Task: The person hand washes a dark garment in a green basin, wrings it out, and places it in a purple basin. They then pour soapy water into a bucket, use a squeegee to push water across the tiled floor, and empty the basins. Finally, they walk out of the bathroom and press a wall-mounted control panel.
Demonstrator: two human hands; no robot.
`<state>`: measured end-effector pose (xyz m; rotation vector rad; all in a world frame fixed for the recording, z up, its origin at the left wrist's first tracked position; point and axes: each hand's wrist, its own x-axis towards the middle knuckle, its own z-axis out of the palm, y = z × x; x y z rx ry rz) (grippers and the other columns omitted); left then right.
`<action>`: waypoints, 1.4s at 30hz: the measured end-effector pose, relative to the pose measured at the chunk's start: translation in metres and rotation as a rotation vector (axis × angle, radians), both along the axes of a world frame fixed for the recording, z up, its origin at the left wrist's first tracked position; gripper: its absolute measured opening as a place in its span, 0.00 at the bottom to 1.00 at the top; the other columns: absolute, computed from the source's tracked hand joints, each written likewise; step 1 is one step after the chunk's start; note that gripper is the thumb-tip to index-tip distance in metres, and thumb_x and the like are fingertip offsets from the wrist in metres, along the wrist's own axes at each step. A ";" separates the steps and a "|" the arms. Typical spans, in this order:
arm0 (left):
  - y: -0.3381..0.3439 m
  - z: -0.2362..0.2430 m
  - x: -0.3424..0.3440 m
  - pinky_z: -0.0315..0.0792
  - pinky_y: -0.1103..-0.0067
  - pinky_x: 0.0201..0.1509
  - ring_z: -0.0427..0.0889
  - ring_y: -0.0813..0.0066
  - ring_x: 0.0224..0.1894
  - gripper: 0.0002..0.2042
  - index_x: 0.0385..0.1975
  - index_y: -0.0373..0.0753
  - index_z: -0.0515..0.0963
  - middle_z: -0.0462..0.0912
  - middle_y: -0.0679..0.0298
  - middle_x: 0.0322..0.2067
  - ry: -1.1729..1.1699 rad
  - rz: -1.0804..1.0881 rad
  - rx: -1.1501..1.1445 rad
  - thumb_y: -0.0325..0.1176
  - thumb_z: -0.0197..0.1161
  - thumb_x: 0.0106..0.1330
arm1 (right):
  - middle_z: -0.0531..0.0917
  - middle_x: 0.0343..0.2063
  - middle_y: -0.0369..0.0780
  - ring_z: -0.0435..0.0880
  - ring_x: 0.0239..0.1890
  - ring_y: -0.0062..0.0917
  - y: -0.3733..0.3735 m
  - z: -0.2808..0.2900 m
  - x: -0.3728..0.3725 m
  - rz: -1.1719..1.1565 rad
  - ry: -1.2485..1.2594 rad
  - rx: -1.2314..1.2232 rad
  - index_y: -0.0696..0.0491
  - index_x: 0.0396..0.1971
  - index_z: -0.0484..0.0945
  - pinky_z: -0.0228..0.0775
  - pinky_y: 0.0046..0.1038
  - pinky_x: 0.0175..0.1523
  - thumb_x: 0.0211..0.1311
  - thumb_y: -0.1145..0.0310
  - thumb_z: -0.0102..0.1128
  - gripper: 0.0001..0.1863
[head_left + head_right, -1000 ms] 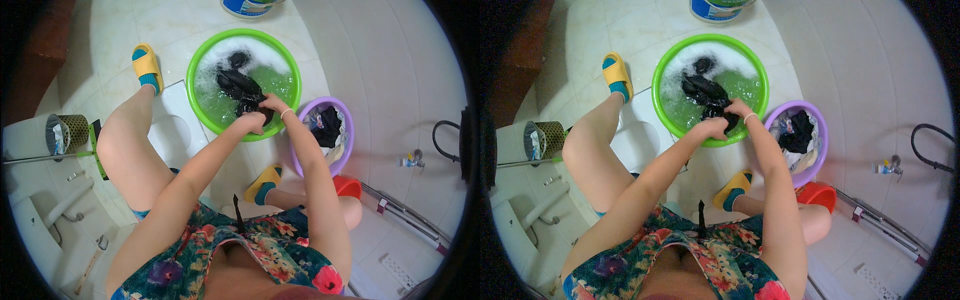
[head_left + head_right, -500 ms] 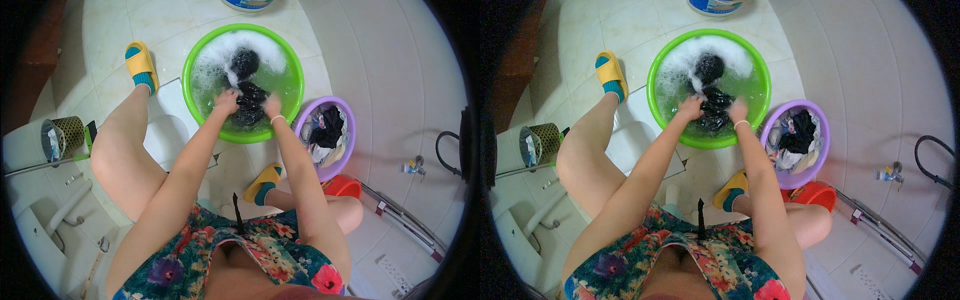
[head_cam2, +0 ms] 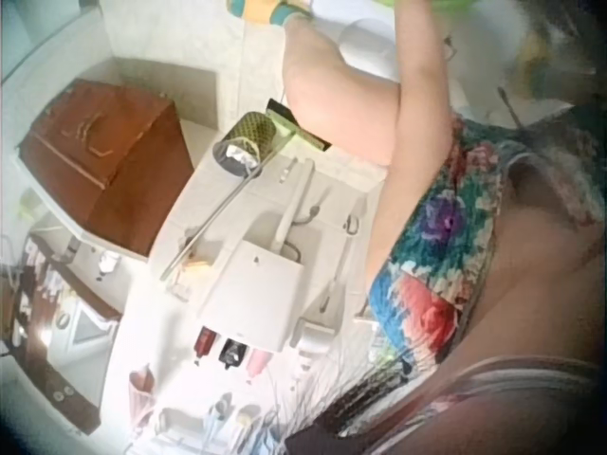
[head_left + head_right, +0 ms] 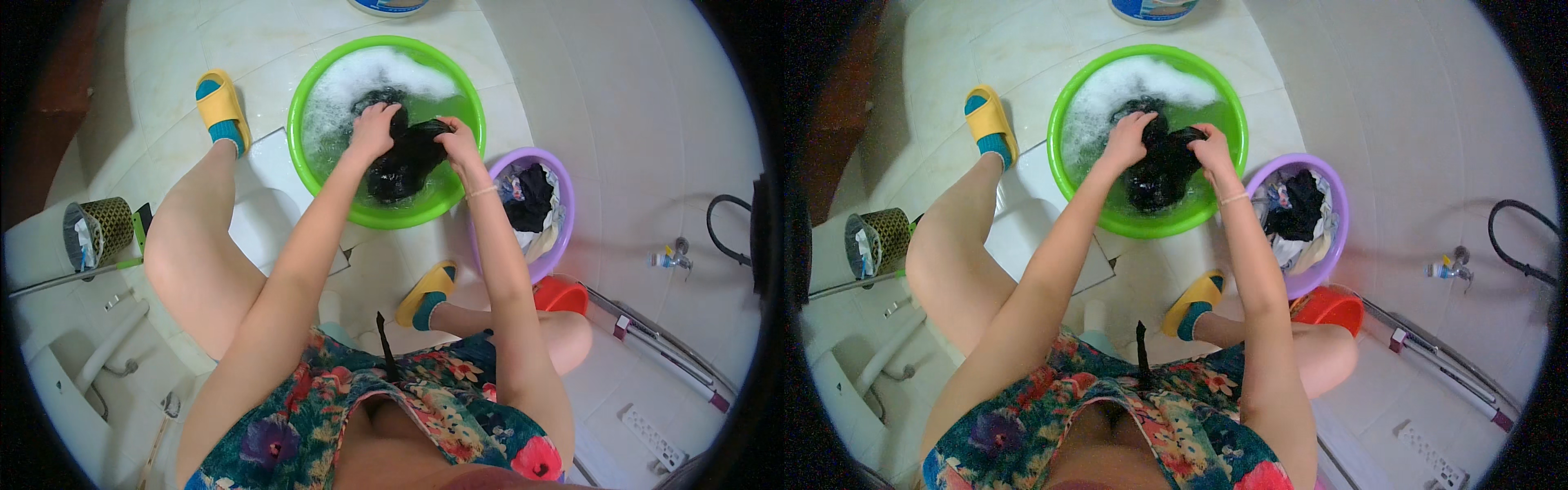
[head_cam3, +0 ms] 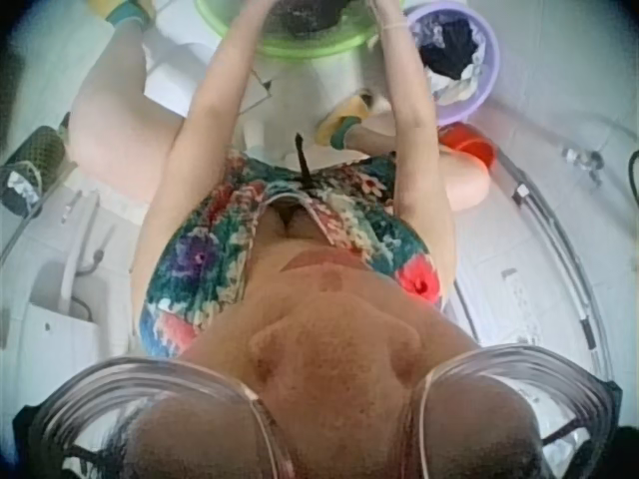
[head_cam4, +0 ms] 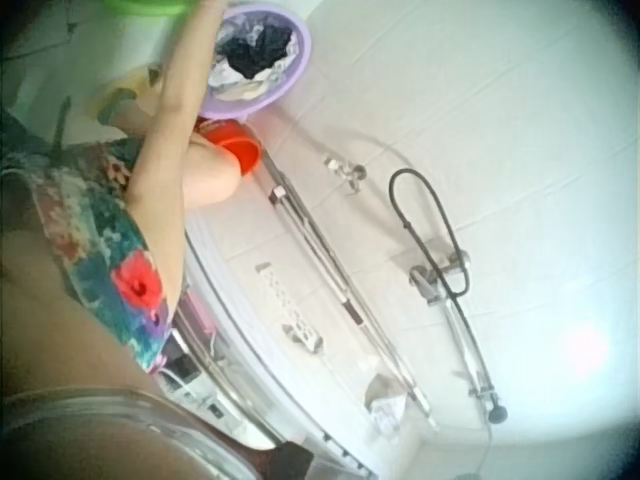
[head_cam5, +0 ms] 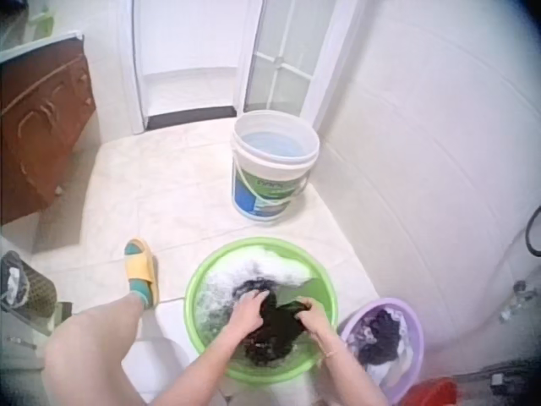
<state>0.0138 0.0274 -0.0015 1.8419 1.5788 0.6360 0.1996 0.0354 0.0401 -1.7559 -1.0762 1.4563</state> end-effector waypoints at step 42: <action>-0.005 -0.130 -0.025 0.65 0.71 0.50 0.70 0.61 0.49 0.23 0.46 0.43 0.70 0.72 0.57 0.46 0.718 -0.707 -0.640 0.44 0.58 0.49 | 0.76 0.38 0.47 0.73 0.44 0.40 -0.009 -0.118 -0.013 1.244 -1.164 0.227 0.53 0.41 0.73 0.63 0.38 0.50 0.45 0.71 0.50 0.18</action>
